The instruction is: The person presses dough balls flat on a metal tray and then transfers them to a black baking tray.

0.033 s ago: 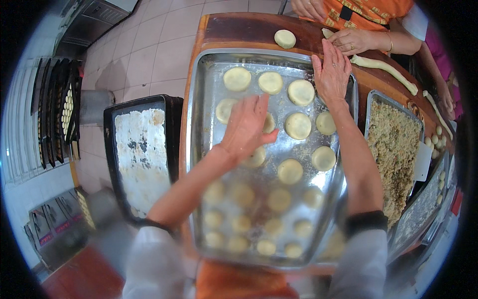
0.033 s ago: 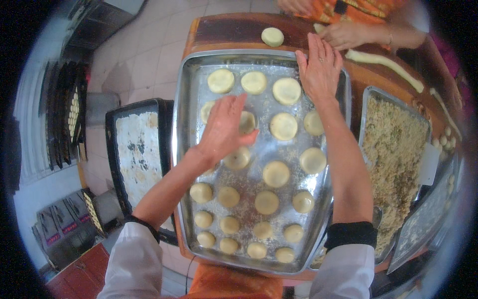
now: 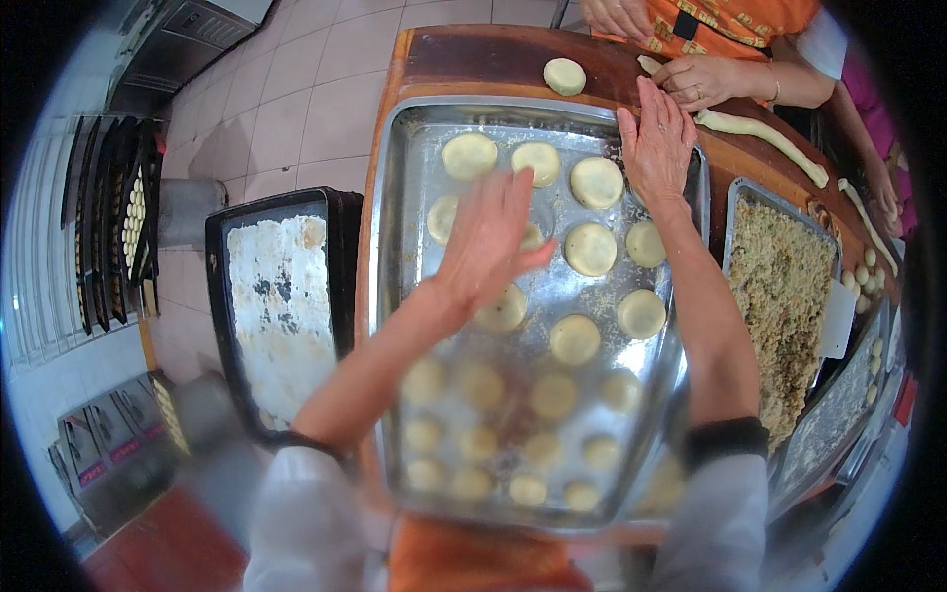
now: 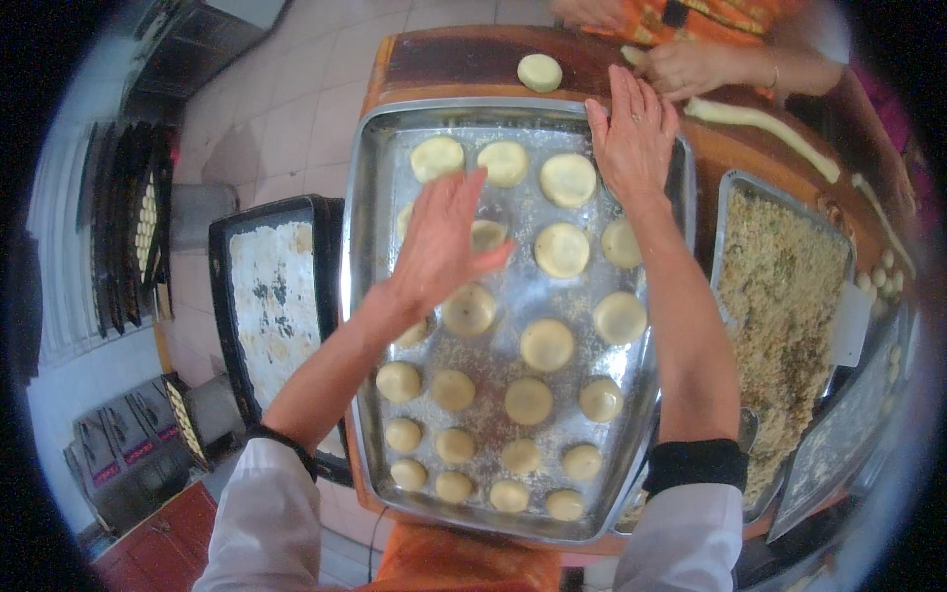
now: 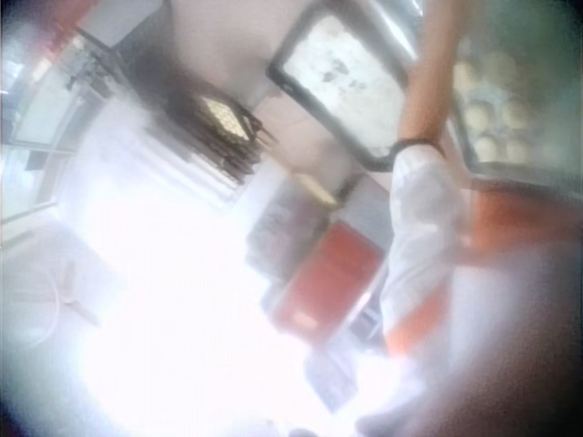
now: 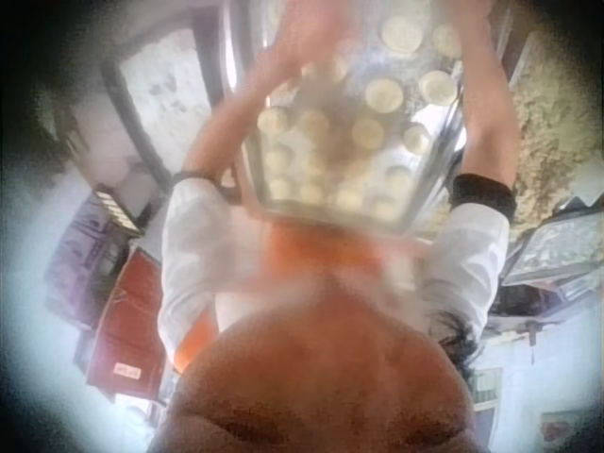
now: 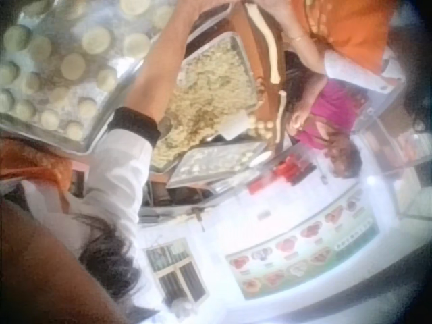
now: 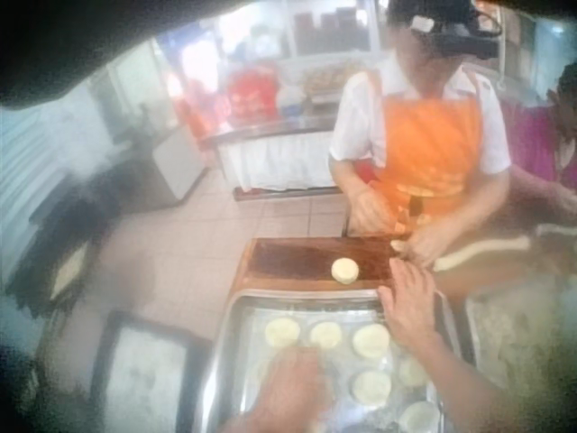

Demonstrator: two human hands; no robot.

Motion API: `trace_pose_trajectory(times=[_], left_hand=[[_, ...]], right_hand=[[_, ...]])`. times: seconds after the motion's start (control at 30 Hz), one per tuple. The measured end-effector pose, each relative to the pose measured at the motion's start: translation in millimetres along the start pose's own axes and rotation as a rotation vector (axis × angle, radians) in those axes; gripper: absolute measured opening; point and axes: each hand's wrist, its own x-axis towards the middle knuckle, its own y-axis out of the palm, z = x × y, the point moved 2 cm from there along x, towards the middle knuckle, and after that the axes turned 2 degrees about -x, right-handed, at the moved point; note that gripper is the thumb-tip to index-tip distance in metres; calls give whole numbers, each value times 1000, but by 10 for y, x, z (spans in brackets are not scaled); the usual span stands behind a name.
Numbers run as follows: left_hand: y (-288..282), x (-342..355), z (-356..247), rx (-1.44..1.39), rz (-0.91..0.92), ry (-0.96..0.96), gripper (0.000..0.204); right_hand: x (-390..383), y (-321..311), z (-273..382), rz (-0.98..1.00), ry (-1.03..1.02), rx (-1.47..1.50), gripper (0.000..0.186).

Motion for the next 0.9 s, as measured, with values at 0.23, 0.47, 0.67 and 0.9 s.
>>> trace_pose_trajectory(times=[0.23, 0.47, 0.67, 0.9], left_hand=[[382, 565, 341, 155, -60, 90, 65], [294, 525, 343, 232, 25, 183, 68], [499, 506, 396, 182, 1, 363, 76], [500, 415, 459, 222, 50, 350, 79]], right_hand=[[3, 13, 70, 66, 18, 2, 46], [-9, 14, 22, 114, 32, 17, 48], [5, 34, 5, 60, 0, 88, 50], [179, -523, -289, 682, 122, 546, 48]])
